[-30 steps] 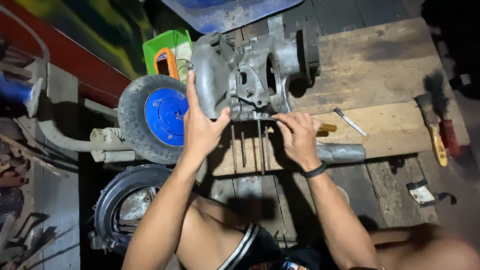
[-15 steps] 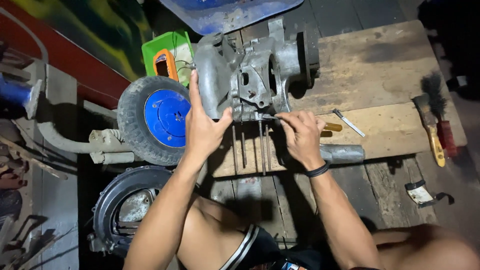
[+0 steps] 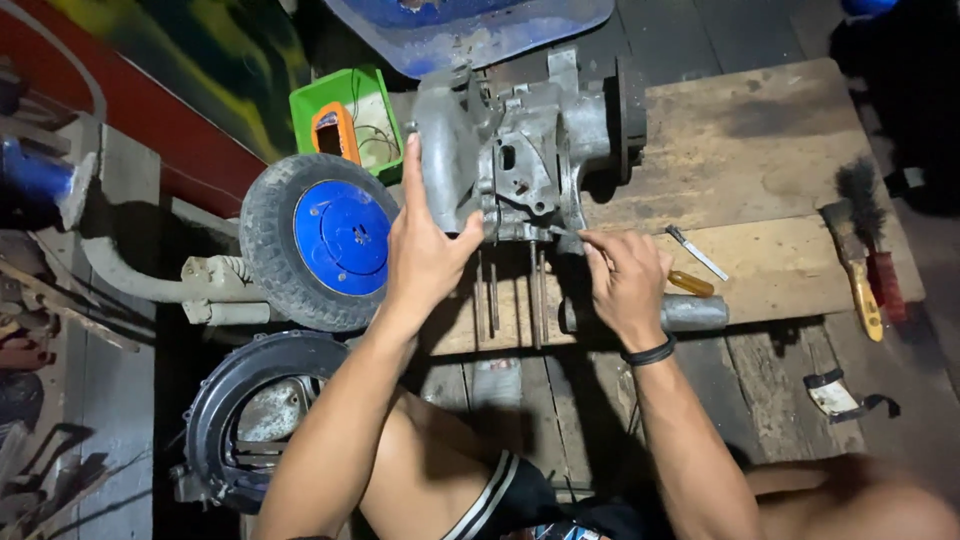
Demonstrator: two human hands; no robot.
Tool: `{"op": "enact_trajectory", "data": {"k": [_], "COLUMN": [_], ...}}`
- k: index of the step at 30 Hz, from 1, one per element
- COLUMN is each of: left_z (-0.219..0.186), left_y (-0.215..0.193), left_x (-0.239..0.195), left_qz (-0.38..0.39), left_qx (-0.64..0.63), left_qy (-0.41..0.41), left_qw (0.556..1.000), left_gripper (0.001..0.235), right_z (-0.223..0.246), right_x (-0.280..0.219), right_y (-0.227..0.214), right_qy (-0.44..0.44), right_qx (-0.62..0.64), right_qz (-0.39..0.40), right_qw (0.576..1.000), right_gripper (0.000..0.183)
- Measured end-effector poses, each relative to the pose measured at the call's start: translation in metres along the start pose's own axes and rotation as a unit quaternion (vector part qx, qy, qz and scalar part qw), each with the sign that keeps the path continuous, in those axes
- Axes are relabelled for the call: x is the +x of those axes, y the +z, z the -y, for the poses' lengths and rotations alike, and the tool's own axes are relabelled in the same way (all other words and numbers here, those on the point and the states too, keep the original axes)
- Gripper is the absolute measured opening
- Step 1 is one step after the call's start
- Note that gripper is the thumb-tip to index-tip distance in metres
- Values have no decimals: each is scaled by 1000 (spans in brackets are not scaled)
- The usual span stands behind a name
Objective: Cleaning and scraping residue from a motorcycle engine casing using hand tools.
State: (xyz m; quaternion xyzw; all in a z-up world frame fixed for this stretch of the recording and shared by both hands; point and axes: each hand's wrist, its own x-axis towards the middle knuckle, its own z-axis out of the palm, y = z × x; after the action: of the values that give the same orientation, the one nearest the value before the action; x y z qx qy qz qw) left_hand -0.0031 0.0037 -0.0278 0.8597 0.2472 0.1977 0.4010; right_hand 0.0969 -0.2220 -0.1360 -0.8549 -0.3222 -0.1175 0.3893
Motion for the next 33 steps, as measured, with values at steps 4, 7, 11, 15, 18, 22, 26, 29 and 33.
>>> {"op": "enact_trajectory", "data": {"k": [4,7,11,15,18,22,26,29,33], "left_z": [0,-2,0,0,-5,-1,-2,-3,-1], "left_y": [4,6,11,11,9,11,11,9,10], "left_x": [1,0,2,2,1,4,3,2,4], "left_qz": [-3,6,7,5,6,-4,-3,0,4], "left_qx": [-18,-13,-13,-2,-8,-3,12,14,28], "left_qy": [15,0,19,33,22,36,39,39,31], "left_qw": [1000,1000,1000,999,1000,999,999,999,999], "left_gripper": [101,102,101,102,101,102,102,102,102], "right_z": [1,5,3,-3,14,16,12,6,10], "right_x": [-1,5,7,3,10,9,8,5,10], "right_y": [4,7,8,14,9,1,2,1,-2], "right_qy": [-24,-43,-66,-67,-90,-85,-94,-98,-107], "right_qx": [-25,17,39,47,21,1,-26,-46,-64], "right_qz": [-21,-43,-77,-94,-95,-102,-86,-79,-82], "right_qw": [999,998,994,992,991,991,992,991,989], "right_gripper": [12,13,14,11,11,10,10,10,9]}}
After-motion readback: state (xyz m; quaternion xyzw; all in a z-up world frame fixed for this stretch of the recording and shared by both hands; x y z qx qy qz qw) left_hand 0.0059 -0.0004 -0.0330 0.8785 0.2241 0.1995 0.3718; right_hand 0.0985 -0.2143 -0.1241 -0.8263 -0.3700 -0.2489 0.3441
